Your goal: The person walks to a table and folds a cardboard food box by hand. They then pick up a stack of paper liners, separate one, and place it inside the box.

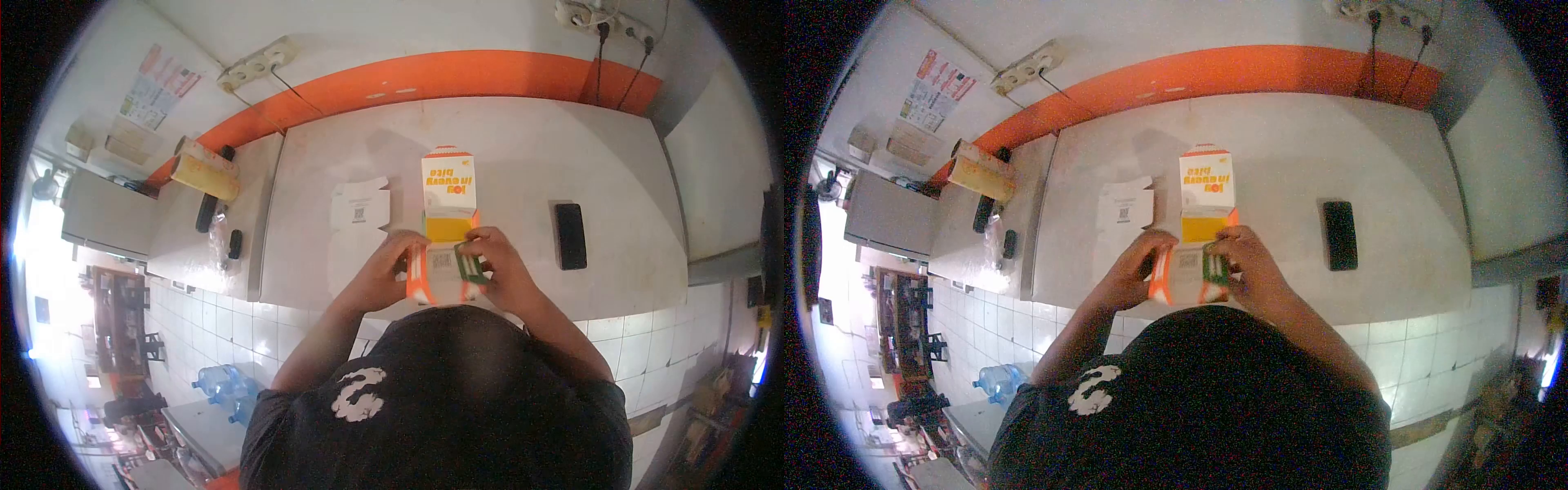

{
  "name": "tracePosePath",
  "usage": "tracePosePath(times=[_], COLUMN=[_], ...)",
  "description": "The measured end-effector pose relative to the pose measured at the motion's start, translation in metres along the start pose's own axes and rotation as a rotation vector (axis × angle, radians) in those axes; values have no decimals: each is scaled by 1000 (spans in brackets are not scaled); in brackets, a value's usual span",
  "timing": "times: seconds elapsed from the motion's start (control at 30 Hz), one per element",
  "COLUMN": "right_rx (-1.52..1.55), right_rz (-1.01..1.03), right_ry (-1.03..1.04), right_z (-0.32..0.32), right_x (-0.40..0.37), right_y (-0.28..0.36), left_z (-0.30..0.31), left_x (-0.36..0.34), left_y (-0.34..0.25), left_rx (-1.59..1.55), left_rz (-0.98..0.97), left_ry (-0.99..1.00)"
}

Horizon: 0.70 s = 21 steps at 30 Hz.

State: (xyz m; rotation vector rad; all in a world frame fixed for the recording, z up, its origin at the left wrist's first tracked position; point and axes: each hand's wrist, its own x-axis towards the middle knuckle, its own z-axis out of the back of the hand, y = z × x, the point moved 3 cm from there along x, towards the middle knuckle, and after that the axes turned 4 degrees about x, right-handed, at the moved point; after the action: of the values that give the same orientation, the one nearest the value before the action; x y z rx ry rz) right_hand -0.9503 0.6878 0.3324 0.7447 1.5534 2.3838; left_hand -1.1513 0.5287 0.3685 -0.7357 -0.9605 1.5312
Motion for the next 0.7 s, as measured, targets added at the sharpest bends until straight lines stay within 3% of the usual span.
tracePosePath(times=[0.07, 0.1, 0.2, 0.23, 0.33, 0.4, 0.43, 0.5, 0.6, 0.7], right_rx=[20, 100, -351, -357, -285, -124, -302, -652, -747, -880], right_rz=[-152, -302, -47, -146, -394, -488, -441, -339, -44, -25], right_ry=[-90, -130, -165, -150, -145, -201, -177, -121, -87, 61], right_z=[3, 7, 9, 11, 4, -5, -5, -9, -22, -39], right_x=[11, 18, 38, 44, 57, 62, 64, 70, 95, 125], right_y=[-7, -3, -29, -40, -73, -97, -93, -84, -68, -77], left_z=[-2, -5, -19, -19, -28, -37, -39, -46, -50, -51], left_x=[22, 31, 63, 74, 93, 97, 99, 99, 102, 97], left_y=[-3, 14, 48, 32, 75, 124, 127, 129, 136, 131], left_rx=[344, 322, 86, 187, 525, 342, 251, 397, 466, 433], left_rz=[-64, -38, 127, 218, 103, 298, 392, 416, 372, 407], left_ry=[-38, -79, -246, -198, -299, -327, -341, -282, -249, -229])
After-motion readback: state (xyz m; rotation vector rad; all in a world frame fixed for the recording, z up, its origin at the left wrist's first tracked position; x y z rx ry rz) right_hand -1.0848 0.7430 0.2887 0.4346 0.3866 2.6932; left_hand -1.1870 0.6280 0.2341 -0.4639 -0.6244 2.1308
